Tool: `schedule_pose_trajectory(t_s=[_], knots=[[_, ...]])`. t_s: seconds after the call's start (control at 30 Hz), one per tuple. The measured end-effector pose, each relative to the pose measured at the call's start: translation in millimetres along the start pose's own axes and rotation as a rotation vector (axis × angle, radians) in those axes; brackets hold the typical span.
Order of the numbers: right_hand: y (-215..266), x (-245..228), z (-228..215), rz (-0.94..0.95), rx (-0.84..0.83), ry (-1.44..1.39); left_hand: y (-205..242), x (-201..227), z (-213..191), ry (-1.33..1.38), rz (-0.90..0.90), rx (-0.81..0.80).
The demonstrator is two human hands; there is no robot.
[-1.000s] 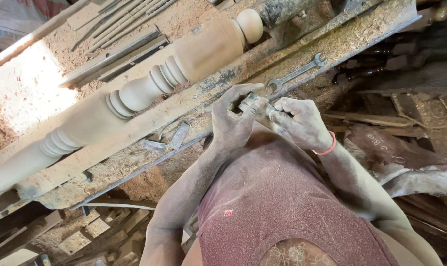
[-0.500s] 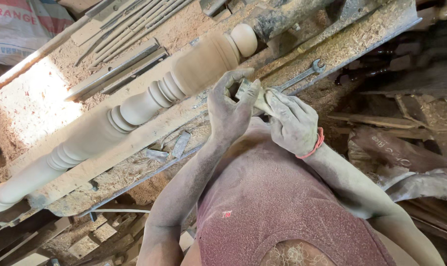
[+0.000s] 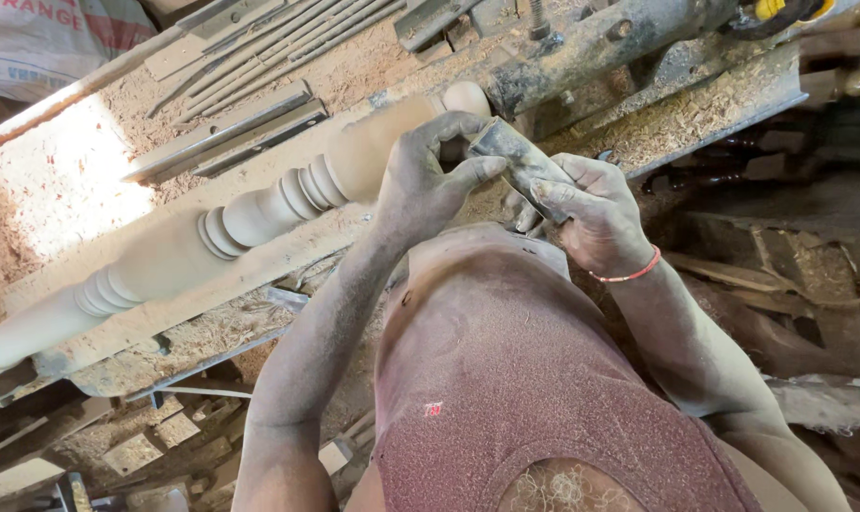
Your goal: The person shapes a piece of wood rotating on a lathe using a metal tool and then smooths the surface with a piece of sandpaper.
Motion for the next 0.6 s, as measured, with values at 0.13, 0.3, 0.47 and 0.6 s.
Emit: schedule_pose_trajectory(t_s=[0.13, 0.3, 0.47, 0.6], knots=[[-6.4, -3.6, -2.6, 0.033, -0.023, -0.027, -12.5, -2.7, 1.7, -0.078, -0.043, -0.022], [-9.5, -4.5, -11.8, -0.008, -0.061, 0.026, -22.2, -3.9, 8.2, -0.074, -0.131, -0.050], [-15.8, 2.6, -27.7, -0.120, -0.046, 0.174, -26.2, -0.8, -1.2, -0.054, 0.127, -0.071], [-19.9, 3.2, -28.2, -0.171, 0.009, 0.439, -28.5, 0.4, -5.8, 0.015, 0.022, -0.157]])
Point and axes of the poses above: each hand's wrist, its own y-axis away from the middle knuckle, its own z-axis out of the palm, x = y × z, the point moved 1 cm from there along -y, towards the middle knuckle, and after that the axes turned 9 degrees about -y, right-handed, at the moved point
